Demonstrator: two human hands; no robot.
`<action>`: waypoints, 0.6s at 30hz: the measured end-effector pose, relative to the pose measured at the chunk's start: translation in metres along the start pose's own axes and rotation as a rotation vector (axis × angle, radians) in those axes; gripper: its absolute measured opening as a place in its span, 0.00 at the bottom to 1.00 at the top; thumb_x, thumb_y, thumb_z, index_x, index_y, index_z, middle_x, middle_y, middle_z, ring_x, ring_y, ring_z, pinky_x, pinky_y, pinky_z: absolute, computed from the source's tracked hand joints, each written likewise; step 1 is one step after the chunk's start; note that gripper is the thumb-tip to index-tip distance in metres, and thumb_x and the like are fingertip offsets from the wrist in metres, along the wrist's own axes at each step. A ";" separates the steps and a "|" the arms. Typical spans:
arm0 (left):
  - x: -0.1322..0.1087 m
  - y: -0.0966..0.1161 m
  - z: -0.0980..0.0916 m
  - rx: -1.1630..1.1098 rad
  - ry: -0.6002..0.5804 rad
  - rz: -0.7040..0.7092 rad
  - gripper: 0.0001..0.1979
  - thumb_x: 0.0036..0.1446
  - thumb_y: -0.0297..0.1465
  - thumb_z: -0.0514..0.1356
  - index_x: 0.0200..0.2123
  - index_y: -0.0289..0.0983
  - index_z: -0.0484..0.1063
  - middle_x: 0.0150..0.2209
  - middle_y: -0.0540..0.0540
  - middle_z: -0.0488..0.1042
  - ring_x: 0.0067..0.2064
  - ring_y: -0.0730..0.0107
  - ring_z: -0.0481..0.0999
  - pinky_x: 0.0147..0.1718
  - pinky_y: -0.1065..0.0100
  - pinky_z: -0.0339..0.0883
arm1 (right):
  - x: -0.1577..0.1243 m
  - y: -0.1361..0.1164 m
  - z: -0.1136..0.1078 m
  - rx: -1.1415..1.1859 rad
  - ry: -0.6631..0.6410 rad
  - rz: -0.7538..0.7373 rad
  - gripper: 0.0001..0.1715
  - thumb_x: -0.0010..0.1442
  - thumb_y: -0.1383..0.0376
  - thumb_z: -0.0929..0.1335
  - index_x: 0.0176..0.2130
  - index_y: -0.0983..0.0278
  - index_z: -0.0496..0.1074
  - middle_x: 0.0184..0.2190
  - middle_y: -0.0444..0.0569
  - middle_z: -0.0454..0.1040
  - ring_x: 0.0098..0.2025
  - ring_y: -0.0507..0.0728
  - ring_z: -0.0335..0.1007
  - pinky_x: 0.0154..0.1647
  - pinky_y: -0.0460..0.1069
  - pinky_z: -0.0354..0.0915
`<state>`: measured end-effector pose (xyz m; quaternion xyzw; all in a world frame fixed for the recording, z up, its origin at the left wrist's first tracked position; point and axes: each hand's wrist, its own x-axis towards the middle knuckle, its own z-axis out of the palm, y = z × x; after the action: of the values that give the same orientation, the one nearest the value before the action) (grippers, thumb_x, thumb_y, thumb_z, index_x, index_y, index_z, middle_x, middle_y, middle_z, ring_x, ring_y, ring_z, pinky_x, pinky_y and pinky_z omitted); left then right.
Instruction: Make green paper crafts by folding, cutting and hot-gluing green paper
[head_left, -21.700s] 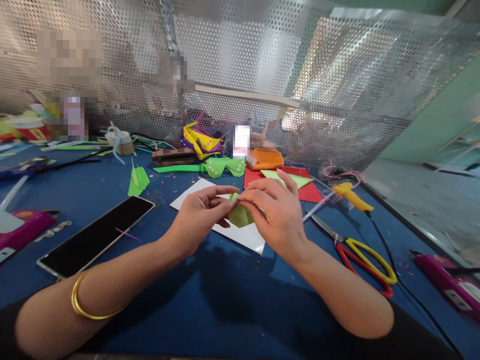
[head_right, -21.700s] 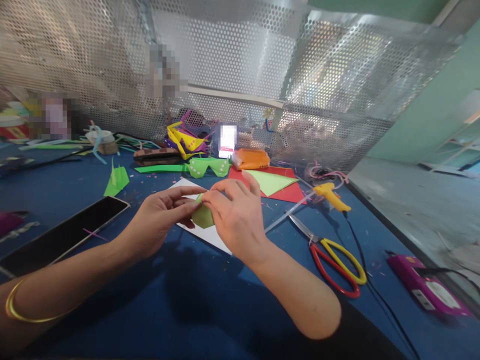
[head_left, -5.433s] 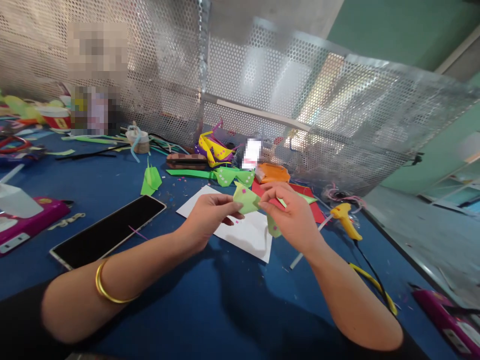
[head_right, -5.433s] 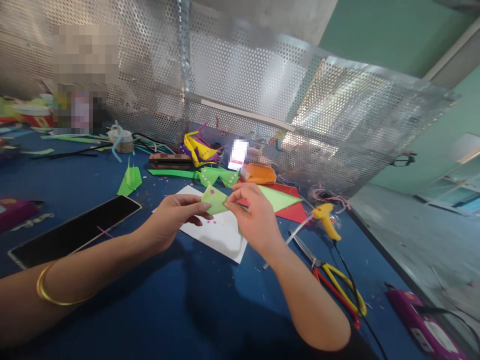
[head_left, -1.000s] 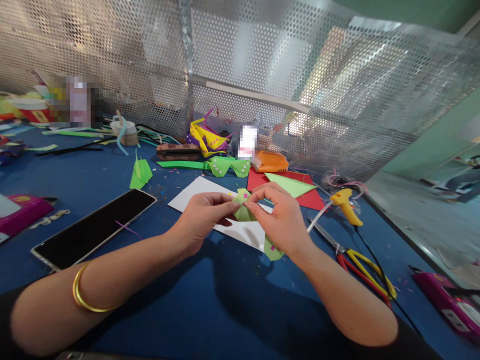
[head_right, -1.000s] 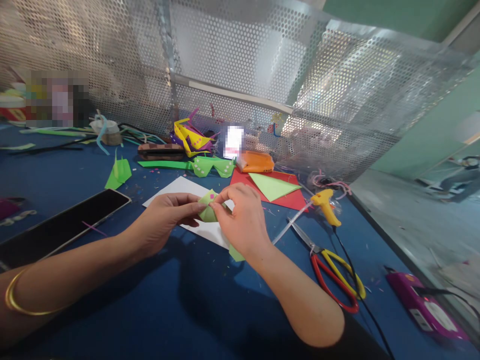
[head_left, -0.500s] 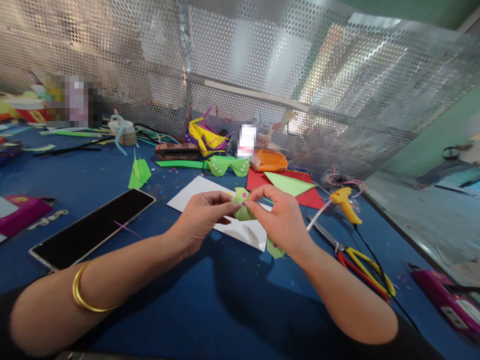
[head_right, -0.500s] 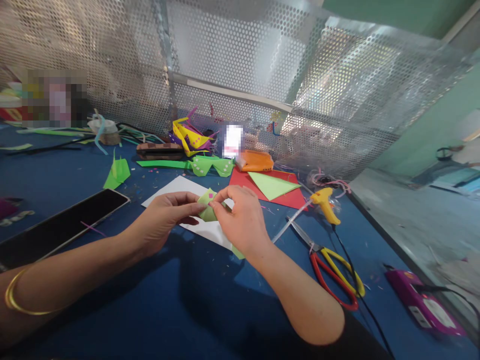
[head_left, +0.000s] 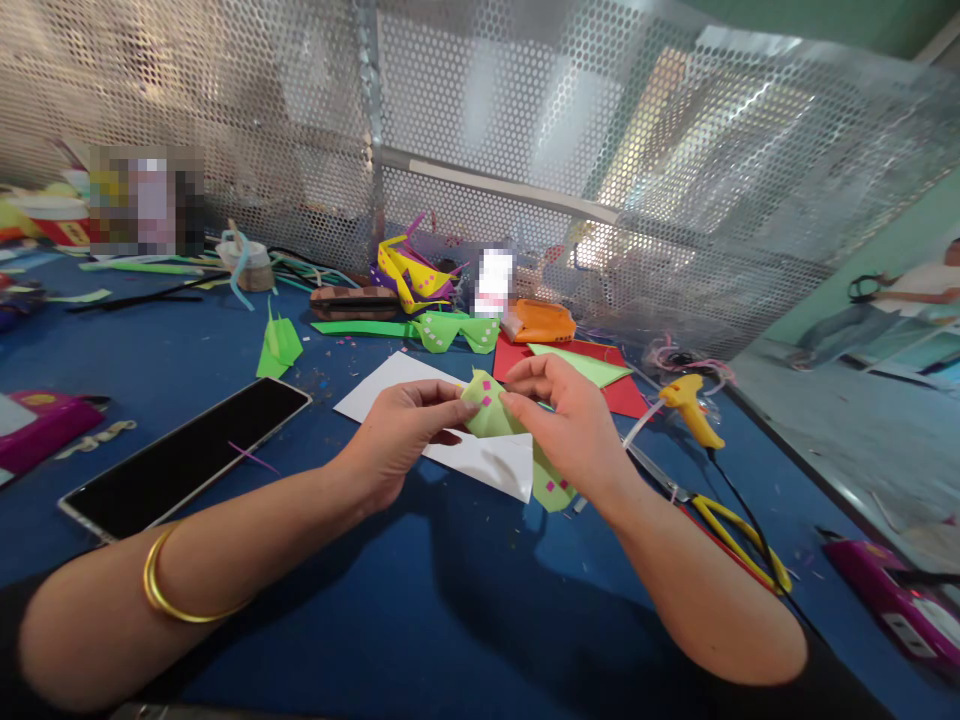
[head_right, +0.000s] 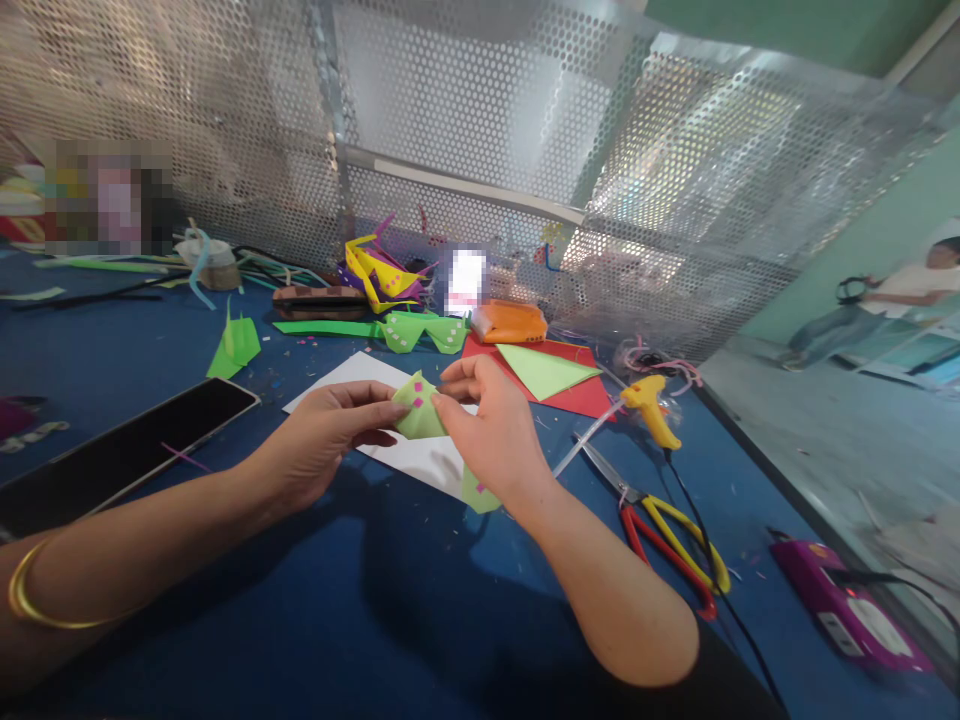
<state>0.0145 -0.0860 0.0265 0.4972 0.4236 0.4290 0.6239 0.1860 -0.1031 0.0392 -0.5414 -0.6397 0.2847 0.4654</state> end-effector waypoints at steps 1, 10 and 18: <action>0.000 0.000 0.000 -0.005 -0.002 -0.005 0.10 0.46 0.37 0.69 0.26 0.36 0.76 0.28 0.48 0.76 0.30 0.70 0.73 0.31 0.70 0.65 | 0.000 0.000 0.000 0.008 -0.013 0.012 0.09 0.55 0.65 0.69 0.38 0.62 0.67 0.31 0.47 0.77 0.35 0.55 0.73 0.35 0.50 0.66; 0.001 0.000 -0.001 -0.059 -0.053 -0.049 0.10 0.45 0.37 0.69 0.27 0.36 0.78 0.30 0.46 0.77 0.32 0.68 0.74 0.31 0.69 0.67 | -0.001 0.001 0.003 0.020 -0.023 0.032 0.08 0.54 0.65 0.69 0.36 0.62 0.68 0.29 0.46 0.76 0.33 0.55 0.73 0.34 0.50 0.65; 0.001 -0.001 0.001 -0.058 -0.024 -0.065 0.08 0.44 0.35 0.70 0.25 0.37 0.80 0.28 0.46 0.77 0.31 0.69 0.72 0.31 0.70 0.65 | -0.003 0.001 0.003 0.025 -0.032 0.031 0.06 0.54 0.66 0.69 0.35 0.62 0.68 0.28 0.45 0.76 0.32 0.54 0.73 0.34 0.49 0.65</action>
<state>0.0159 -0.0853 0.0254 0.4700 0.4197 0.4145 0.6567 0.1831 -0.1048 0.0365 -0.5407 -0.6350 0.3087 0.4573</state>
